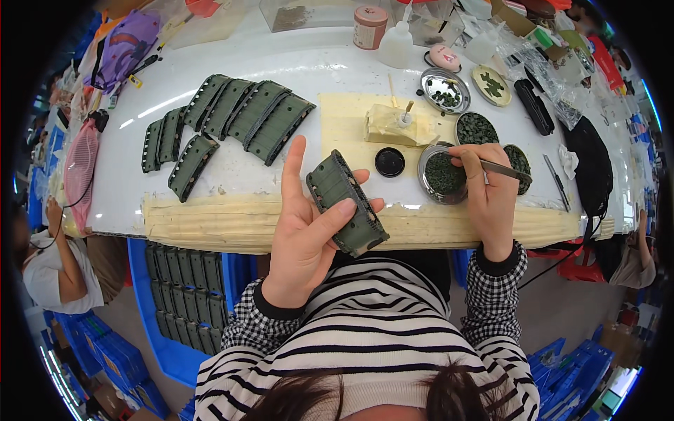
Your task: Cleaning small plastic toy tank tread parts using a handheld tool.
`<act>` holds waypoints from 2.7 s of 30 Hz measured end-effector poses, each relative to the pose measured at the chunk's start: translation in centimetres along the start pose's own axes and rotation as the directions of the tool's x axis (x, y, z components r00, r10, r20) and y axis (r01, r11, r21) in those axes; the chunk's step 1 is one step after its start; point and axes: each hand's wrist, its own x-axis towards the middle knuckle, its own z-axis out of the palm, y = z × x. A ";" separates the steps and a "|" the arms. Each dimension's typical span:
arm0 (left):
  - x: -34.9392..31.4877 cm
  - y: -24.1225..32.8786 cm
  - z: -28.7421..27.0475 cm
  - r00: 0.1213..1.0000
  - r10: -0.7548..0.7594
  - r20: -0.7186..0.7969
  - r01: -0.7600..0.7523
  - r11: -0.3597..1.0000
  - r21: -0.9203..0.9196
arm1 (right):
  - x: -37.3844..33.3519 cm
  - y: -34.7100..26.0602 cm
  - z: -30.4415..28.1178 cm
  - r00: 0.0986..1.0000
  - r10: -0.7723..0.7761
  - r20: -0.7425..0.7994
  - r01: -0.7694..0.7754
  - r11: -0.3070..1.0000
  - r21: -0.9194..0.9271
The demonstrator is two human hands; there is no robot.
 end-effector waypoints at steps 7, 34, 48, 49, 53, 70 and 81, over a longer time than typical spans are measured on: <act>0.0 -0.3 -1.4 0.993 -0.038 0.110 0.044 0.997 -0.058 | -0.1 0.4 0.2 1.000 -0.018 -0.017 0.018 1.000 0.000; 0.8 -1.1 0.0 0.949 -0.189 0.251 0.199 0.980 -0.015 | -0.1 -6.3 0.6 0.914 -0.385 0.128 0.322 0.880 0.349; 0.4 -1.0 0.1 0.949 -0.236 0.208 0.230 0.972 0.054 | -0.7 -6.1 0.8 0.946 -0.262 0.191 0.125 0.839 0.530; 0.5 -1.4 -0.5 0.949 -0.243 0.200 0.227 0.969 0.100 | -0.7 -6.1 0.7 0.945 -0.260 0.199 0.119 0.839 0.531; 0.4 -1.4 -0.5 0.955 -0.242 0.171 0.226 0.968 0.109 | -0.7 -6.5 0.8 0.945 -0.225 0.237 0.065 0.841 0.538; 0.3 -0.6 -0.1 0.932 -0.227 0.283 0.235 0.972 0.003 | -0.7 -6.1 1.4 0.968 -0.221 0.117 0.119 0.818 0.563; -0.1 1.7 -0.3 0.998 0.040 0.049 -0.047 0.988 0.150 | -0.5 -3.1 3.5 0.996 -0.056 0.068 0.045 0.986 0.161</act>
